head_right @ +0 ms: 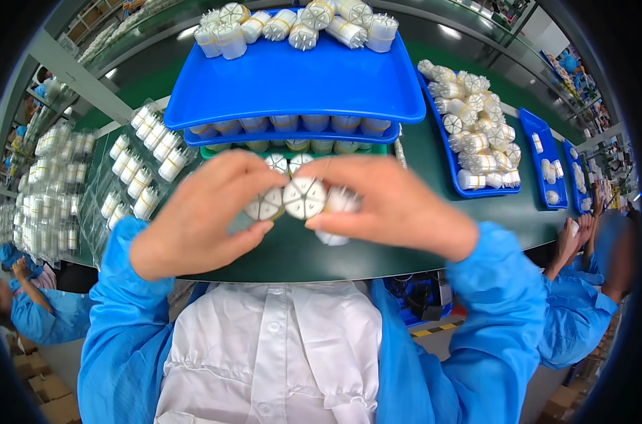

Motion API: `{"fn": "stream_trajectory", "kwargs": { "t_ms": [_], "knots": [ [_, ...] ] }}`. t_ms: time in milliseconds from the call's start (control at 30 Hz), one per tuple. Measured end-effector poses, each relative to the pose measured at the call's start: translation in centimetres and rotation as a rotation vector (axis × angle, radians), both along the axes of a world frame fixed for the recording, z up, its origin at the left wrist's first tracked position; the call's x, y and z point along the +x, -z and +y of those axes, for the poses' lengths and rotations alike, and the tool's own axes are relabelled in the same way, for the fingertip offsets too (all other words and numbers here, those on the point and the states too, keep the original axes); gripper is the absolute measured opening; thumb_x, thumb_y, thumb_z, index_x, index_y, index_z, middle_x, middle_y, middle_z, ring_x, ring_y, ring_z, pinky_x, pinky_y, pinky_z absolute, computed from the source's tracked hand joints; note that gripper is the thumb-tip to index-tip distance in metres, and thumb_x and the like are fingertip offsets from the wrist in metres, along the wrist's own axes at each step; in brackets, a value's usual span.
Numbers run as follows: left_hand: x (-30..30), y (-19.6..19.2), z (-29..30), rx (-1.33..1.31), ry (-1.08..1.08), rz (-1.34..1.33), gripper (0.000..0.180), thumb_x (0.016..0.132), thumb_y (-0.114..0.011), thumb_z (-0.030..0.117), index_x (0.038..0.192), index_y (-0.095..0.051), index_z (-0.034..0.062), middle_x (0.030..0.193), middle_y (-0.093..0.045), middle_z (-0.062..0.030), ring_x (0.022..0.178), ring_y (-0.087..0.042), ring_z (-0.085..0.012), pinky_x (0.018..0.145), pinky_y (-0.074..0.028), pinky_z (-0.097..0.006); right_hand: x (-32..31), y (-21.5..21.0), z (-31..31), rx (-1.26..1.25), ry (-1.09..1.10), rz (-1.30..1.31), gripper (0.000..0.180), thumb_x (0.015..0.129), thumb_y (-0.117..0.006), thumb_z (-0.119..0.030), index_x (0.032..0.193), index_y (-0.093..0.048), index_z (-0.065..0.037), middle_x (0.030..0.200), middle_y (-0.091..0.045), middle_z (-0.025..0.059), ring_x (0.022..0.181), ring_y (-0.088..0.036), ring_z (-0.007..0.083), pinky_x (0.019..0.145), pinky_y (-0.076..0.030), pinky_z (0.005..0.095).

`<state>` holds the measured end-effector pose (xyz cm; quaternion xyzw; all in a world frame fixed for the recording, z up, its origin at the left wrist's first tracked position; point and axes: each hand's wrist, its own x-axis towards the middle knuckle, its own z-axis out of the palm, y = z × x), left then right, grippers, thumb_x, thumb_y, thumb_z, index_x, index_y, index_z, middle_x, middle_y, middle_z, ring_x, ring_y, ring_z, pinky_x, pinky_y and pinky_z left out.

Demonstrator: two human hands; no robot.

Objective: The person uses a syringe-like tool to apply a substance into the center of small white cylindrical objects on a green table. They then place the treated objects into a blue tray. The person repeats this process for multiple objects, organizing them in the tray as they work.

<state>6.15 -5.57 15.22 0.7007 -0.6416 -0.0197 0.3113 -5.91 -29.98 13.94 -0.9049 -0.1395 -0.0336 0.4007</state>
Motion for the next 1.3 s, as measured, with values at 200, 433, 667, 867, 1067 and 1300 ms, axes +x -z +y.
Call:
{"fn": "stream_trajectory", "kwargs": {
  "t_ms": [200,433,667,867,1067,1300],
  "knots": [
    [-0.3,7.6,1.6,0.109,-0.234,0.055,0.049,0.08,-0.077,0.005,0.126,-0.06,0.003,0.118,-0.061,-0.0151,0.111,-0.059,-0.0366,0.092,-0.05,-0.045,0.4,7.8,3.8,-0.27,0.121,-0.178,0.053,0.082,-0.079,-0.025,0.131,-0.064,-0.01,0.103,-0.068,0.0118,0.088,-0.067,0.0307,0.074,-0.054,0.0394],
    [-0.3,10.5,1.2,-0.09,-0.374,0.049,0.052,0.077,-0.082,0.005,0.125,-0.061,0.0043,0.119,-0.057,-0.0149,0.109,-0.059,-0.0355,0.09,-0.051,-0.043,0.4,7.9,5.1,-0.602,0.209,-0.421,0.056,0.08,-0.079,-0.019,0.132,-0.062,-0.008,0.107,-0.063,0.0076,0.098,-0.061,0.0247,0.073,-0.055,0.0377],
    [0.3,12.1,1.3,-0.137,-0.393,0.006,0.056,0.073,-0.087,0.009,0.124,-0.062,0.0043,0.116,-0.057,-0.0144,0.104,-0.058,-0.035,0.087,-0.051,-0.043,0.1,10.0,4.0,-0.515,0.267,-0.46,0.055,0.078,-0.081,-0.017,0.129,-0.063,-0.004,0.118,-0.063,0.0148,0.102,-0.062,0.0311,0.081,-0.055,0.0402],
    [0.3,8.8,1.8,-0.165,-0.384,-0.094,0.053,0.071,-0.089,0.012,0.117,-0.065,0.0049,0.115,-0.06,-0.0144,0.102,-0.059,-0.0345,0.085,-0.05,-0.044,-0.6,6.0,2.8,-0.522,0.204,-0.575,0.048,0.078,-0.084,-0.022,0.119,-0.068,-0.002,0.125,-0.064,0.0156,0.102,-0.065,0.0321,0.083,-0.055,0.0415],
    [6.4,-2.0,-2.4,-0.46,-0.445,-0.539,0.033,0.079,-0.08,0.005,0.11,-0.068,0.0038,0.108,-0.062,-0.0149,0.099,-0.062,-0.0356,0.084,-0.051,-0.045,5.2,-4.5,-5.9,-0.563,0.463,-0.885,0.035,0.081,-0.08,-0.01,0.114,-0.07,-0.005,0.117,-0.068,0.0171,0.107,-0.065,0.037,0.091,-0.054,0.0436],
    [13.7,-3.1,-14.9,-0.22,-0.437,-0.394,0.048,0.087,-0.079,0.033,0.127,-0.063,0.0118,0.116,-0.059,-0.0174,0.106,-0.064,-0.0385,0.09,-0.054,-0.046,14.5,-4.2,-12.4,-0.657,0.563,-0.384,0.066,0.088,-0.075,-0.045,0.141,-0.055,-0.011,0.127,-0.066,0.0201,0.117,-0.063,0.0405,0.098,-0.052,0.0456]
  ]
}}
